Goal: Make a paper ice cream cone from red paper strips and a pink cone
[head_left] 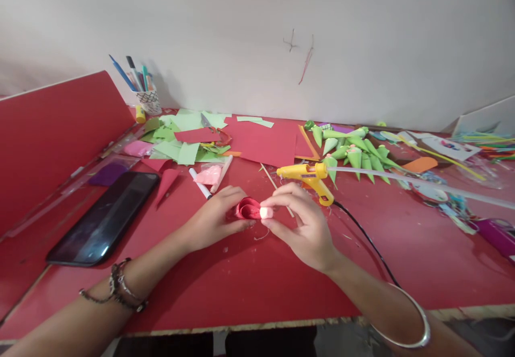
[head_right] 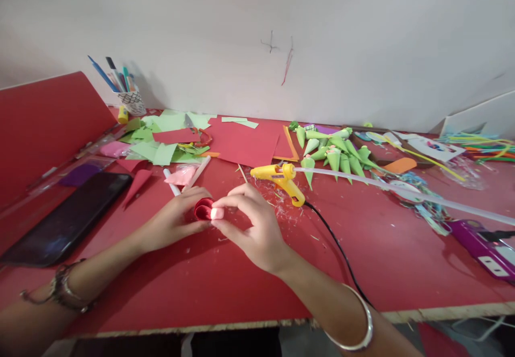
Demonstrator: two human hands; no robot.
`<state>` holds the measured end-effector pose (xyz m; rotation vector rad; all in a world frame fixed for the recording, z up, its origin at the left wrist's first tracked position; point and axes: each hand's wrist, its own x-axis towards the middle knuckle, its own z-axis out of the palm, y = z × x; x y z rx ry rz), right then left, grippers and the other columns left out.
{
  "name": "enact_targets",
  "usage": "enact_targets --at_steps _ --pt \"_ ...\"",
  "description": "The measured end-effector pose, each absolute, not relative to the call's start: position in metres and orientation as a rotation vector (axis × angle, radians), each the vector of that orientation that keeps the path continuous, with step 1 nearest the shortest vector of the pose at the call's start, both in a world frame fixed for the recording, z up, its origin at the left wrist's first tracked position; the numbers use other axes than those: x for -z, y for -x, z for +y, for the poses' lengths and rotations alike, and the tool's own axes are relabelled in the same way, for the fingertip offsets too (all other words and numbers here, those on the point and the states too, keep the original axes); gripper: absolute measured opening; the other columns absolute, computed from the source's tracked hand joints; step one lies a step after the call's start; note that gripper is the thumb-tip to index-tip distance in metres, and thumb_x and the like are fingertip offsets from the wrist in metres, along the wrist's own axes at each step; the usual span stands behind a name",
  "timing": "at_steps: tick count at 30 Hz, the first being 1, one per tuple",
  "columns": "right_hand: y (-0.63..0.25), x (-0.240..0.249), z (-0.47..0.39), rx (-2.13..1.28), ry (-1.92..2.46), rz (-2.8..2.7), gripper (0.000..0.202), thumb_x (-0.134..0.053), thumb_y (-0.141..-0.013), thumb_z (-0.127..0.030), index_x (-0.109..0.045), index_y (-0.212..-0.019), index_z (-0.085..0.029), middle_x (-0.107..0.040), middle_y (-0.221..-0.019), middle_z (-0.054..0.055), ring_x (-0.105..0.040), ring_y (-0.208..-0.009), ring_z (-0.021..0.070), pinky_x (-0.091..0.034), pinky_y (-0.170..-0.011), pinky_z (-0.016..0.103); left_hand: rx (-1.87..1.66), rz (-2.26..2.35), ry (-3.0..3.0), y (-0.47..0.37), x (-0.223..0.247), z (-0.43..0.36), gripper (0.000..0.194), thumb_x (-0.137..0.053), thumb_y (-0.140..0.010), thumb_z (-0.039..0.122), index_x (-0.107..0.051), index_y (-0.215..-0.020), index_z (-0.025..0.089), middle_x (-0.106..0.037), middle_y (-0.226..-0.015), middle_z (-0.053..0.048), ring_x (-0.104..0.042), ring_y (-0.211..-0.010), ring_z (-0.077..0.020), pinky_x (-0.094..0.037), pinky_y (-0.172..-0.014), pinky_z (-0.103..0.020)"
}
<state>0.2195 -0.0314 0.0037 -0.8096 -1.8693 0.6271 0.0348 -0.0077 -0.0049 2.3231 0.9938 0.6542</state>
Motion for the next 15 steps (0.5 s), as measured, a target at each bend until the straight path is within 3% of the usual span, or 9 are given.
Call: enact_targets --at_steps 15 --pt "-0.2203 -0.0051 -0.0331 -0.633 0.800 -1.892 0.011 -0.056 -0.076 -0.016 -0.057 -0.086 -0.022 -0.050 -0.079 -0.001 -0.050 -0.074 0.0118 -0.043 -0.069 0.028 -0.643 0.971 -2.332 -0.0347 0.0044 -0.0073 0.006 -0.052 -0.076 0.019 -0.048 -0.080 0.016 -0.047 -0.078 0.000 -0.044 -0.072 -0.0134 -0.036 -0.067 -0.026"
